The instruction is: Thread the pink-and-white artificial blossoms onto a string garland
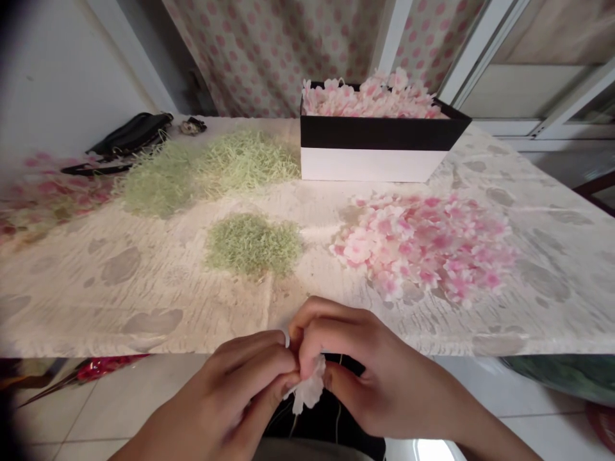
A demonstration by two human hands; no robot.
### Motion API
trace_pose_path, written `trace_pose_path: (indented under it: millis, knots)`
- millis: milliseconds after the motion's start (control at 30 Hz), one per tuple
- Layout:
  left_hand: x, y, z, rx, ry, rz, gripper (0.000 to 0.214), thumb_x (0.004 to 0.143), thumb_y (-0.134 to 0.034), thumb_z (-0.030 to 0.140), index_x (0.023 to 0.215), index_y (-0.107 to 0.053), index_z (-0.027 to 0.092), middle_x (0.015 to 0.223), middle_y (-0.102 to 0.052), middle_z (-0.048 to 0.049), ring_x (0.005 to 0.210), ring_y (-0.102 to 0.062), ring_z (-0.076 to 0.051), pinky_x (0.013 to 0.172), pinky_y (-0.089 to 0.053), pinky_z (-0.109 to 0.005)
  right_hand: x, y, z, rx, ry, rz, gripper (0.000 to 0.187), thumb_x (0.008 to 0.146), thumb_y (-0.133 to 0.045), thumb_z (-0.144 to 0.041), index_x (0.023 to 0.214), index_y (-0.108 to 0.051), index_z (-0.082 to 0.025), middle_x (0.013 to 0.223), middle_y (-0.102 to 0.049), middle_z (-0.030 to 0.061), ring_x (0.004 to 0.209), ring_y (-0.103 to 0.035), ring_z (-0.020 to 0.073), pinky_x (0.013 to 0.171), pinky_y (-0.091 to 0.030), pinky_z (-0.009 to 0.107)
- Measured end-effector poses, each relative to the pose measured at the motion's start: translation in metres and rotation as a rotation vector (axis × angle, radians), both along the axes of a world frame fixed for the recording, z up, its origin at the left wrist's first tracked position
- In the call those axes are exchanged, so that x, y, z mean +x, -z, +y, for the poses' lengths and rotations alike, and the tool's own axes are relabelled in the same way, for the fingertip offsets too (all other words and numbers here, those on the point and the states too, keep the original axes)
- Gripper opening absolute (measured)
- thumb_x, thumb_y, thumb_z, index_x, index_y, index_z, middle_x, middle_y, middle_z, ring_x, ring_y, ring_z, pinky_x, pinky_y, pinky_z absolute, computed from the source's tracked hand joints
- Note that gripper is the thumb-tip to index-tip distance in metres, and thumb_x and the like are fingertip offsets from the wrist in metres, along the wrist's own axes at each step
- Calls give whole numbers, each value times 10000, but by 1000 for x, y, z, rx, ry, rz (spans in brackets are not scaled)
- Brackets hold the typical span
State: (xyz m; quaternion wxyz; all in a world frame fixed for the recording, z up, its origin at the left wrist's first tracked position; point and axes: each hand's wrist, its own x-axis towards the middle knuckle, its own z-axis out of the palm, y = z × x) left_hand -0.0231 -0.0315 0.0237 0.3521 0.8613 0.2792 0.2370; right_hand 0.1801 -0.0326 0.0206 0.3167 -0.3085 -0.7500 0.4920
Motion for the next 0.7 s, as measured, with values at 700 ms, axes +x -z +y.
trace_pose_path:
  millis: [700]
  knots:
    - [-25, 17, 1, -287, -142, -196, 139, 961, -449, 102, 909, -491, 224, 966, -491, 1, 857, -528, -107, 773, -411, -233, -7, 29, -6, -458, 42, 369, 65, 901, -629, -231, 845, -601, -215, 816, -640, 3, 750, -591, 109, 674, -448, 225]
